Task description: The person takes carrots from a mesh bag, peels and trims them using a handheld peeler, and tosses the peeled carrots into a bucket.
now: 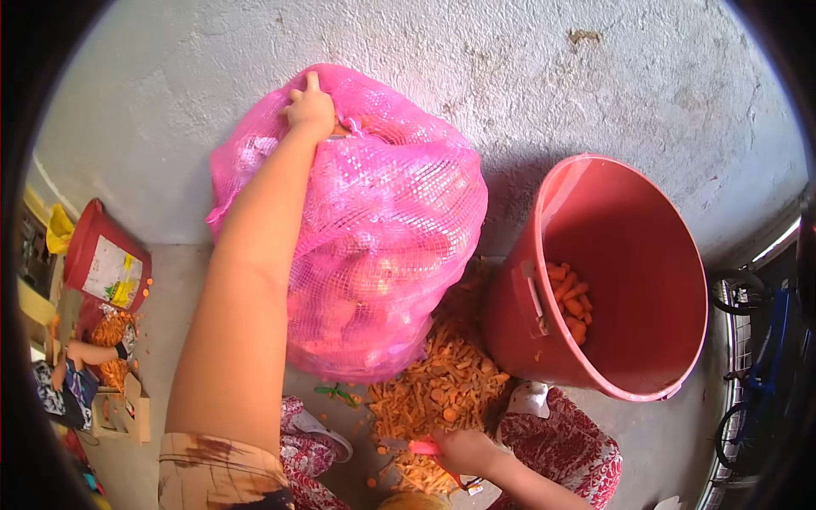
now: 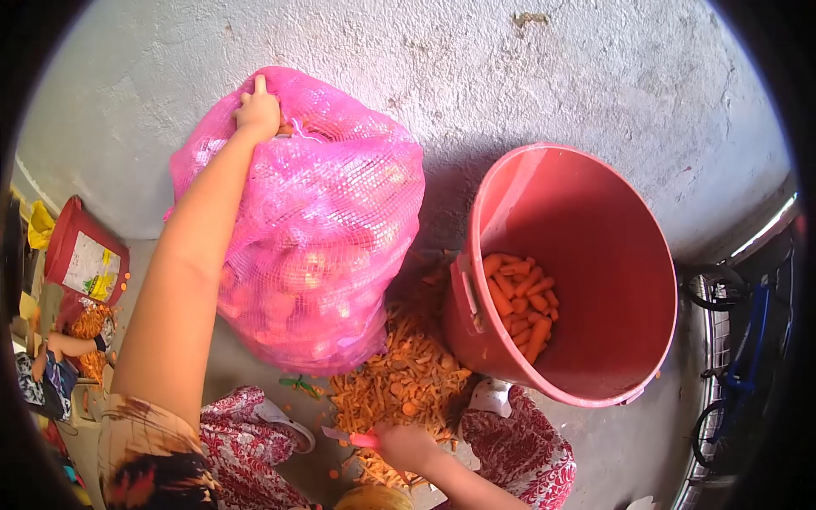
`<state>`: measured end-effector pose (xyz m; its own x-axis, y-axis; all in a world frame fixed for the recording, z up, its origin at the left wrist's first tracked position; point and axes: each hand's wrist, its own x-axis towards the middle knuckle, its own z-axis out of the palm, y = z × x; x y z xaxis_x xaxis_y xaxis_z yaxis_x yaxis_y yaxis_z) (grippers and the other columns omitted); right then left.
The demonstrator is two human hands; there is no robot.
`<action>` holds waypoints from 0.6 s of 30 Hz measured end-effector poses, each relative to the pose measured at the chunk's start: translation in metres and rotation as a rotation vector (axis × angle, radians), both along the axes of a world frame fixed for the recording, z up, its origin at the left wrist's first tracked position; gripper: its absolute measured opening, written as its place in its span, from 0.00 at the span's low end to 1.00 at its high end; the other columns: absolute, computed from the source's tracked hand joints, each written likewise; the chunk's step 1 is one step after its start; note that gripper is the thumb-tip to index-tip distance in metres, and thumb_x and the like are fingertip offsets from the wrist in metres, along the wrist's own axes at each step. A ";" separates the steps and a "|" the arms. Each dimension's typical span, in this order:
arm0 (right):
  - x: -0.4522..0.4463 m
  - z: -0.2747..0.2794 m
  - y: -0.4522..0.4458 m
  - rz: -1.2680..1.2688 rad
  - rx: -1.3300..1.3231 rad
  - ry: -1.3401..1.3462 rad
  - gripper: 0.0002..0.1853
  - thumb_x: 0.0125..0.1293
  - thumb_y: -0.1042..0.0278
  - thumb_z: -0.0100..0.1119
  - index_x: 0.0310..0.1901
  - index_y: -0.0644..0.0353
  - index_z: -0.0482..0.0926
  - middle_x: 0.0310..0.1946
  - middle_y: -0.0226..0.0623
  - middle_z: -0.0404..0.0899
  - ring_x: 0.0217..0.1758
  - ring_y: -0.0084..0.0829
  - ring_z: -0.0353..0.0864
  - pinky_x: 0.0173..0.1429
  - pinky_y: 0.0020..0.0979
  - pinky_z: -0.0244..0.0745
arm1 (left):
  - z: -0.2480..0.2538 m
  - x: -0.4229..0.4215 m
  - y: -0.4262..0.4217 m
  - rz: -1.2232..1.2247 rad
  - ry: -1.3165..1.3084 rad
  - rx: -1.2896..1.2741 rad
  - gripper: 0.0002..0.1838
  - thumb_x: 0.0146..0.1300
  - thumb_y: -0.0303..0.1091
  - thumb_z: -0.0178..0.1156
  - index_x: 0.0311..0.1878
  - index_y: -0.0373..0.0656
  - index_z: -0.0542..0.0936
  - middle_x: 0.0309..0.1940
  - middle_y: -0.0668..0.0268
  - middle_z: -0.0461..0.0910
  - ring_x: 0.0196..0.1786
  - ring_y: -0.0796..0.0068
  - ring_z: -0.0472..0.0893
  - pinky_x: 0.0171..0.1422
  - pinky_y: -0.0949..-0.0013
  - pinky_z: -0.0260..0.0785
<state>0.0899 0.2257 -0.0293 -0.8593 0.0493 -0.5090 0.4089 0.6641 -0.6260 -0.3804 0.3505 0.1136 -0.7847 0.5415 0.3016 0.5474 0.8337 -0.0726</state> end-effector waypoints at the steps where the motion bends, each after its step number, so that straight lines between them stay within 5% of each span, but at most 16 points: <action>1: 0.000 -0.004 -0.001 0.005 0.014 0.000 0.15 0.55 0.57 0.50 0.36 0.60 0.67 0.21 0.47 0.76 0.26 0.48 0.77 0.31 0.45 0.71 | -0.002 -0.007 -0.003 -0.063 0.026 0.083 0.19 0.57 0.36 0.49 0.52 0.43 0.70 0.61 0.63 0.53 0.54 0.54 0.66 0.52 0.43 0.62; 4: -0.005 0.003 -0.005 0.056 0.048 -0.060 0.15 0.57 0.57 0.49 0.39 0.60 0.69 0.25 0.46 0.77 0.29 0.46 0.78 0.33 0.43 0.72 | 0.001 -0.018 -0.012 -0.194 0.262 0.038 0.15 0.54 0.36 0.54 0.45 0.42 0.75 0.58 0.62 0.58 0.52 0.55 0.69 0.50 0.54 0.66; 10: -0.002 0.008 -0.009 0.036 0.075 -0.068 0.15 0.57 0.58 0.49 0.40 0.61 0.69 0.27 0.46 0.78 0.32 0.45 0.79 0.35 0.42 0.72 | 0.036 -0.033 -0.084 -0.491 0.335 0.654 0.13 0.46 0.37 0.63 0.34 0.41 0.80 0.55 0.58 0.60 0.49 0.58 0.71 0.49 0.65 0.67; 14: 0.001 0.013 -0.017 0.035 0.116 -0.042 0.16 0.56 0.58 0.50 0.42 0.59 0.69 0.29 0.45 0.78 0.34 0.44 0.79 0.38 0.42 0.72 | 0.063 0.009 -0.127 -0.614 0.323 0.813 0.12 0.52 0.39 0.60 0.33 0.38 0.79 0.54 0.56 0.59 0.48 0.64 0.71 0.47 0.68 0.65; 18: 0.009 0.012 -0.021 0.029 0.138 -0.015 0.18 0.55 0.54 0.50 0.43 0.57 0.70 0.29 0.45 0.78 0.35 0.45 0.78 0.39 0.42 0.71 | 0.109 0.097 -0.163 -0.670 -0.325 1.422 0.15 0.59 0.44 0.53 0.42 0.42 0.75 0.50 0.62 0.63 0.47 0.71 0.71 0.47 0.69 0.65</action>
<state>0.0984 0.2043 -0.0171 -0.8537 0.0947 -0.5122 0.3970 0.7549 -0.5221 -0.2835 0.1872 0.2225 -0.6607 0.2364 0.7125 0.6613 -0.2658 0.7014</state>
